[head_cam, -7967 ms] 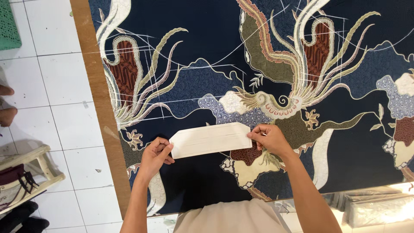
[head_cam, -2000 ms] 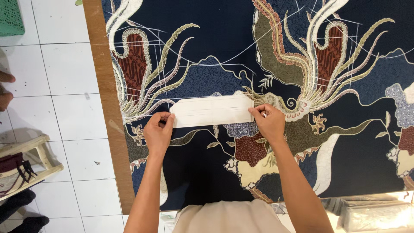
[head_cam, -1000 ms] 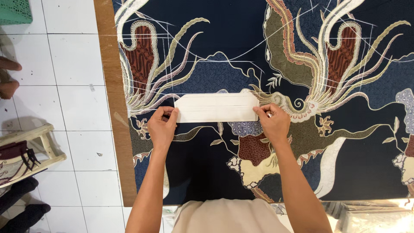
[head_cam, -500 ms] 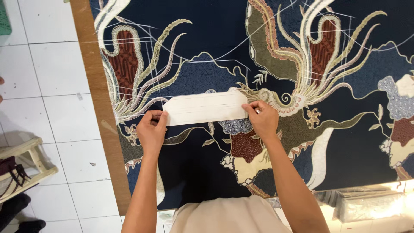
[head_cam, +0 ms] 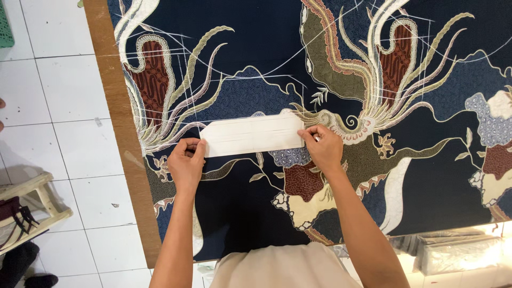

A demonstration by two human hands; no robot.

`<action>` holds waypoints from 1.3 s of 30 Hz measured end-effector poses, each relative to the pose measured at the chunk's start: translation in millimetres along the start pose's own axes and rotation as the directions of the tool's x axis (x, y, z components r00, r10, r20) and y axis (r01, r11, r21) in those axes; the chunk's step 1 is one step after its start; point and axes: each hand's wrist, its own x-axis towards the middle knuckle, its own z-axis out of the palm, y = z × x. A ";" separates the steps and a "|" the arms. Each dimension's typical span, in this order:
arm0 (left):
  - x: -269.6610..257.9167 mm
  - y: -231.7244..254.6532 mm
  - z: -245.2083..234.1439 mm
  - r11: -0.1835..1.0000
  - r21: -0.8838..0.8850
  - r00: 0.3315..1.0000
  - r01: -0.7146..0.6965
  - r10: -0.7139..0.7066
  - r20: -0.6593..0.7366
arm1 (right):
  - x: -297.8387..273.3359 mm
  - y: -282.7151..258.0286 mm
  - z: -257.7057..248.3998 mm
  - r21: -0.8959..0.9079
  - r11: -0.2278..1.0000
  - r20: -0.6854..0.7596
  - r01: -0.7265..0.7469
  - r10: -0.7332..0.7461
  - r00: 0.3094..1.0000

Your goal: The person places a white paper pattern on a dark patterned fabric and uses a white marking tool to trace or mark along the pattern edges. The person repeatedly repositions the pattern and continues marking the fabric surface.

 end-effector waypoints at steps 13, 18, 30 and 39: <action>-0.9 0.9 -0.7 0.999 0.022 1.000 -0.025 0.026 -0.011 | -3.0 -10.9 -3.3 0.016 1.000 -0.019 -0.008 0.008 1.000; 1.8 -5.5 4.7 0.947 0.237 0.965 -0.216 0.243 -0.095 | -1.4 -10.2 -1.7 -0.019 0.999 -0.051 0.044 -0.045 0.998; -25.9 -67.6 -88.7 0.771 0.586 0.708 -0.250 0.559 -0.432 | -13.7 47.3 -4.4 -0.245 0.968 -0.210 0.062 -0.115 0.971; -29.5 -109.0 -125.3 0.875 0.288 0.895 0.390 -0.287 -0.341 | -0.6 111.4 15.7 -0.481 0.834 -0.325 0.270 -0.455 0.829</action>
